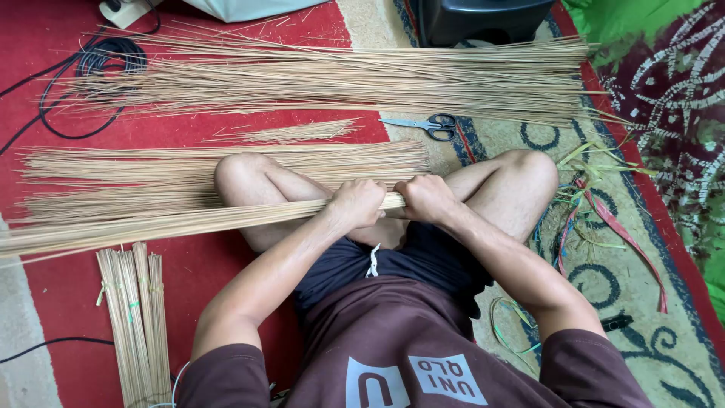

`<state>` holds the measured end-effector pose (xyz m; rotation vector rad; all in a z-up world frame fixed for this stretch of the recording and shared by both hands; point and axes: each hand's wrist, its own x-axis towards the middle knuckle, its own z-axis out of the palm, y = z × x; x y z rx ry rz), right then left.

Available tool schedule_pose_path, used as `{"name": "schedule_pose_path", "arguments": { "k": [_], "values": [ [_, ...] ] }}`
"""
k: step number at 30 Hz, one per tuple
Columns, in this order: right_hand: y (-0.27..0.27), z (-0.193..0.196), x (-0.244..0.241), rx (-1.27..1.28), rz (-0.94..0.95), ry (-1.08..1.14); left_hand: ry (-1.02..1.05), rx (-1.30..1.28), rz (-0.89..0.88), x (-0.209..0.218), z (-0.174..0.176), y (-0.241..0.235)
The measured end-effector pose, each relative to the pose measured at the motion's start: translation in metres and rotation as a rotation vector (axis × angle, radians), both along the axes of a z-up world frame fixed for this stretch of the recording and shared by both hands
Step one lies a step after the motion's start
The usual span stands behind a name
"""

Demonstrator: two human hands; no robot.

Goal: Bundling and tying thin wooden sticks together using flexible strips

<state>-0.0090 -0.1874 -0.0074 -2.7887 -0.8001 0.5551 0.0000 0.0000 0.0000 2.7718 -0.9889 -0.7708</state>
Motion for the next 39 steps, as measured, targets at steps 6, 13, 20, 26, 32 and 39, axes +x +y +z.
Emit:
{"name": "schedule_pose_path", "arguments": {
  "k": [6,13,20,26,32,39],
  "values": [
    [-0.022,-0.062,0.004,0.284,0.066,-0.618,0.647,-0.129,0.323,0.026,0.04,-0.005],
    [-0.014,-0.04,0.017,0.118,-0.017,-0.204,0.12,0.024,0.112,0.02,-0.038,-0.012],
    [-0.013,-0.028,0.031,-0.035,-0.066,0.205,-0.143,-0.028,0.029,0.005,-0.05,-0.011],
    [-0.022,-0.047,0.009,0.091,-0.076,-0.228,0.138,-0.07,0.054,0.026,0.021,0.002],
    [-0.019,-0.074,0.007,0.25,-0.085,-0.512,0.383,-0.031,0.146,0.035,0.005,-0.001],
    [-0.015,-0.002,0.033,-0.068,-0.097,0.334,-0.052,0.067,-0.042,0.014,-0.029,-0.011]
  ]
}}
